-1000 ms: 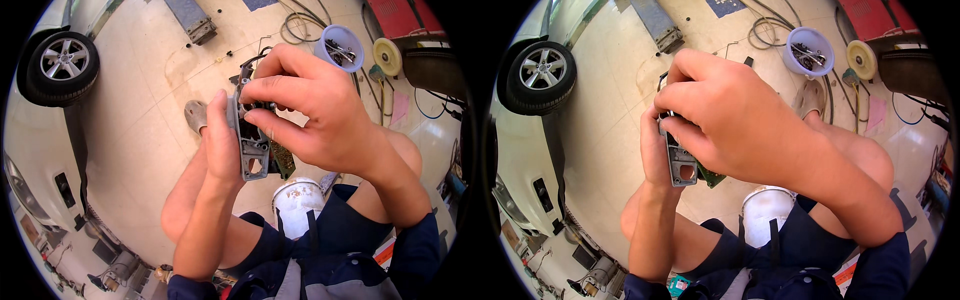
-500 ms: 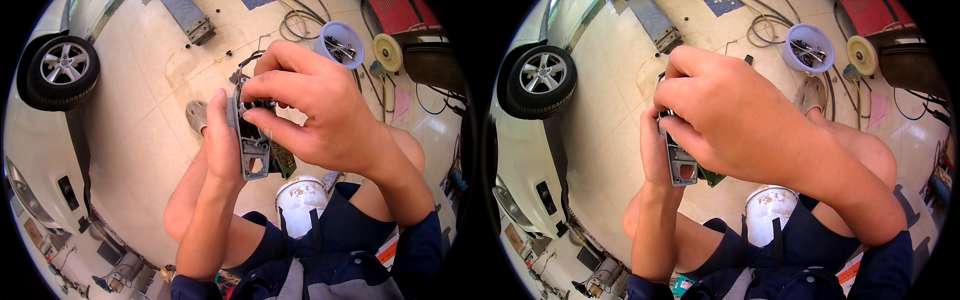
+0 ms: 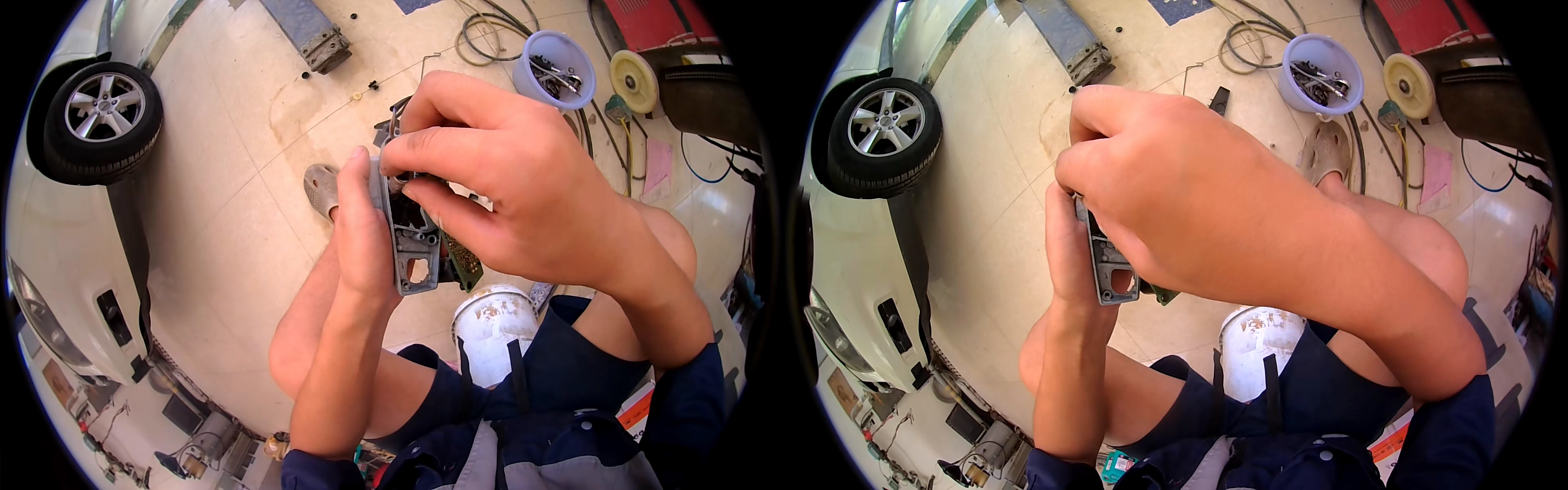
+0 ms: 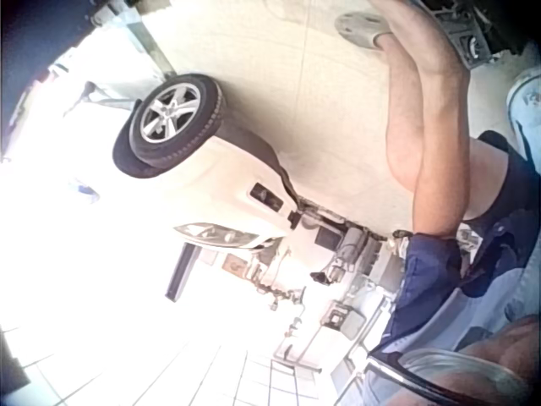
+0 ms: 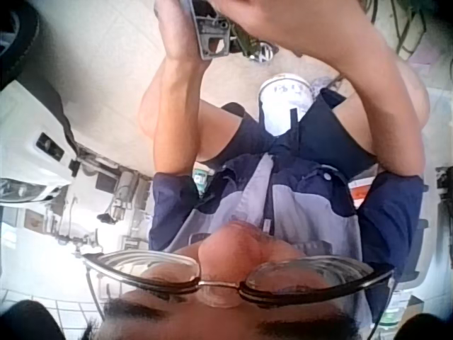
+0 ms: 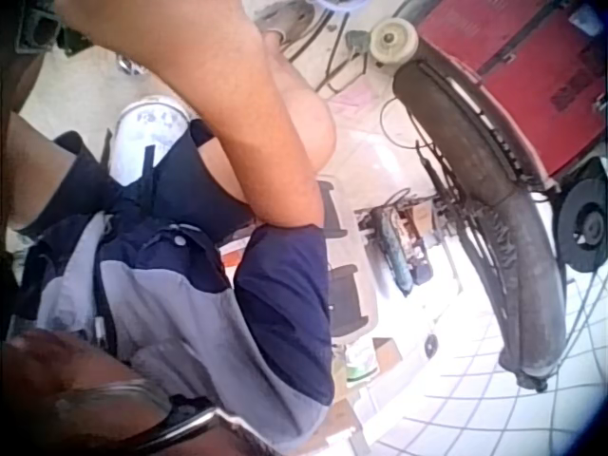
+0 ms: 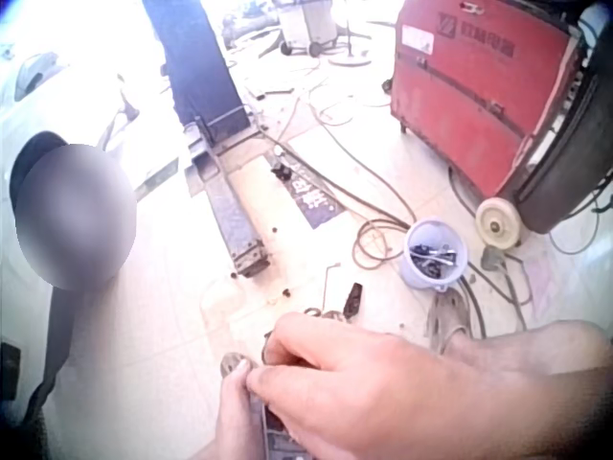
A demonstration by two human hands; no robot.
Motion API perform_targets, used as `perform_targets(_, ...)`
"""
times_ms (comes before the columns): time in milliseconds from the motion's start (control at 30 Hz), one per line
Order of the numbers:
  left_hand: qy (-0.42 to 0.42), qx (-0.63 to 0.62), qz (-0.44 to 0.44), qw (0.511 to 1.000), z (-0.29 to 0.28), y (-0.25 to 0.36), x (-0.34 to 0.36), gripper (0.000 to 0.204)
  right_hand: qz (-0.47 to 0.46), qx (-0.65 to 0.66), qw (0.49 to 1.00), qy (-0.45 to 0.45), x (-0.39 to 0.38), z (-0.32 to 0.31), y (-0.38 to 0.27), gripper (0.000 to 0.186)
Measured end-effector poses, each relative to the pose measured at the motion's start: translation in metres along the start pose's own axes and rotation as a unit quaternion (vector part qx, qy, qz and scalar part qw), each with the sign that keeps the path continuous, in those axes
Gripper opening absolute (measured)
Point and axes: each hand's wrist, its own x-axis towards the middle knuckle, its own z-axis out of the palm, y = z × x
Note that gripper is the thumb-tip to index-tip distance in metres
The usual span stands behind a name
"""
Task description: The person disassembles an electronic component by removing screws with a screwdriver and prying the circuit board away from the metal housing by hand.
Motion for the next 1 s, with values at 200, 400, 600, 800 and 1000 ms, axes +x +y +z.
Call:
perform_targets(200, -0.025, 0.005, -0.006, 1.000, -0.004, -0.001, 0.001, 0.058, 0.000, -0.008, 1.000, -0.011, 0.001, -0.003, 0.000, 0.018)
perform_targets(400, -0.021, -0.035, 0.009, 0.999, 0.000, -0.002, 0.002, 0.057, -0.001, -0.003, 1.000, -0.020, 0.002, -0.005, 0.001, 0.017)
perform_targets(600, -0.042, -0.058, -0.028, 0.997, 0.001, 0.002, -0.001, 0.056, 0.002, 0.001, 1.000, -0.022, 0.000, -0.006, 0.005, 0.015)
perform_targets(800, -0.135, -0.144, -0.061, 0.978, -0.007, 0.002, -0.002, 0.056, -0.020, 0.025, 0.999, 0.015, 0.005, -0.007, 0.002, 0.016)
perform_targets(1000, -0.195, -0.250, -0.049, 0.947, -0.006, 0.001, -0.005, 0.056, -0.057, -0.002, 0.998, 0.021, 0.014, -0.008, -0.002, 0.016)
